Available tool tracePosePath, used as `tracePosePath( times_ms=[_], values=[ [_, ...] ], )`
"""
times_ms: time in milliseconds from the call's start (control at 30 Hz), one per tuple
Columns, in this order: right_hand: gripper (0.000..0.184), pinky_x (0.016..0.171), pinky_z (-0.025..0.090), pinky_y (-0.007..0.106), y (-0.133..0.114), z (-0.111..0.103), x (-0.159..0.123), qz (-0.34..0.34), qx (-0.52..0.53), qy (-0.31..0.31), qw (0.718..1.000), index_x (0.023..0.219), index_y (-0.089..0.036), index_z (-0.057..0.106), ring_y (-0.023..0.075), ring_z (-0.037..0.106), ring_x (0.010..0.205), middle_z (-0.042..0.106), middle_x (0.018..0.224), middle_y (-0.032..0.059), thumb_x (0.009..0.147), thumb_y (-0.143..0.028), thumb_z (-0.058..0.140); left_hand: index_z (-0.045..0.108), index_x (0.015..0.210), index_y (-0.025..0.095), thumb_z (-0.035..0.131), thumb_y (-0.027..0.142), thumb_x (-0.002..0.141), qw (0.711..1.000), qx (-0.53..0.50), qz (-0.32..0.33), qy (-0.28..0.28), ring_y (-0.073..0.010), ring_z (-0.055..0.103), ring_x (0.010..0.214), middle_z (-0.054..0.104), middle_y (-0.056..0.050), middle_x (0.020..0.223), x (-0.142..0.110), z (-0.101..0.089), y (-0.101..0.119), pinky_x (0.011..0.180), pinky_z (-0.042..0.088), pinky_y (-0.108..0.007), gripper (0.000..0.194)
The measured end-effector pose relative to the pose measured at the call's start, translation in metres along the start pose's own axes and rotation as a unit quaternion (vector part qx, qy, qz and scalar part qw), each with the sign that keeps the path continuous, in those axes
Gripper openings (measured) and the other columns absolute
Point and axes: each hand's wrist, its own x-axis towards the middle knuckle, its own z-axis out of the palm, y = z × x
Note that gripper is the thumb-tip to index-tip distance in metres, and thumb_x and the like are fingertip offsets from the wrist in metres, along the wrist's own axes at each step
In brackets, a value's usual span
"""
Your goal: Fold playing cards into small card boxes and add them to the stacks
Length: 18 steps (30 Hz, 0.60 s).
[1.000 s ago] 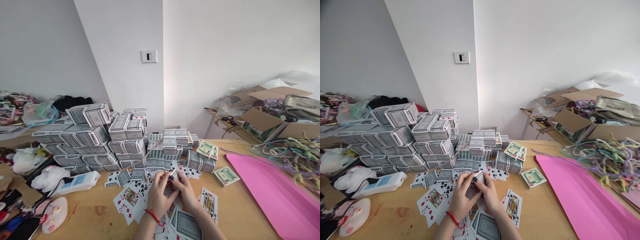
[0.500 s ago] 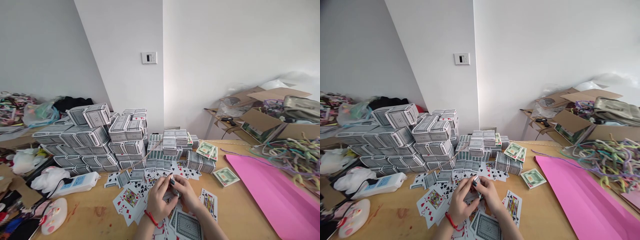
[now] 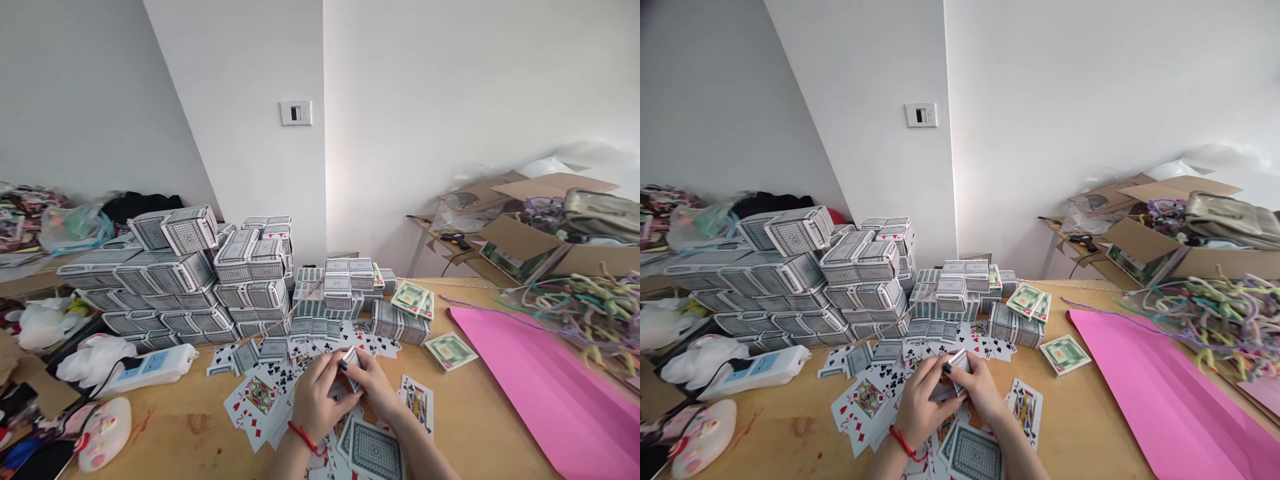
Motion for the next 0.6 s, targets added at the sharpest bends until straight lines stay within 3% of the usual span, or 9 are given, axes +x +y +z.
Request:
tracePosePath(
  times_ms=[233,400,500,600],
  values=[
    [0.026,0.054,0.036,0.021,0.000,0.002,0.000,0.001,0.052,0.013,0.999,0.071,-0.015,0.056,0.0114,0.044,0.058,0.051,0.064,-0.0019,0.060,-0.033,0.072,0.035,0.129,0.022,0.060,0.038,0.074,1.000,-0.021,-0.004,-0.012,-0.0240,0.056,0.097,0.056,-0.011,0.108,-0.004,0.004,-0.002,0.079,0.049,-0.033,0.063],
    [0.026,0.060,0.039,0.024,0.000,0.004,-0.001,-0.027,0.063,0.026,0.997,0.077,-0.016,0.059,0.0141,0.049,0.063,0.055,0.068,-0.0004,0.060,-0.031,0.071,0.042,0.121,0.022,0.053,0.044,0.076,0.981,-0.188,-0.055,0.002,-0.0238,0.053,0.098,0.053,-0.010,0.109,0.002,-0.006,0.013,0.082,0.046,-0.035,0.051],
    [0.030,0.059,0.040,0.024,-0.002,0.005,-0.002,-0.048,0.018,0.041,0.998,0.081,-0.015,0.059,0.0147,0.050,0.062,0.056,0.067,0.0002,0.060,-0.032,0.072,0.052,0.097,0.019,0.048,0.045,0.079,0.938,-0.298,-0.172,0.031,-0.0193,0.057,0.080,0.055,-0.007,0.094,0.005,-0.007,0.015,0.071,0.049,-0.032,0.032],
    [0.033,0.053,0.038,0.024,-0.007,0.007,-0.004,-0.059,-0.029,0.033,0.997,0.086,-0.015,0.057,0.0133,0.048,0.056,0.055,0.064,-0.0005,0.062,-0.034,0.070,0.052,0.081,0.017,0.043,0.047,0.081,0.851,-0.430,-0.298,-0.040,-0.0138,0.056,0.055,0.053,-0.002,0.071,0.007,-0.003,0.008,0.051,0.050,-0.027,0.031]
  ],
)
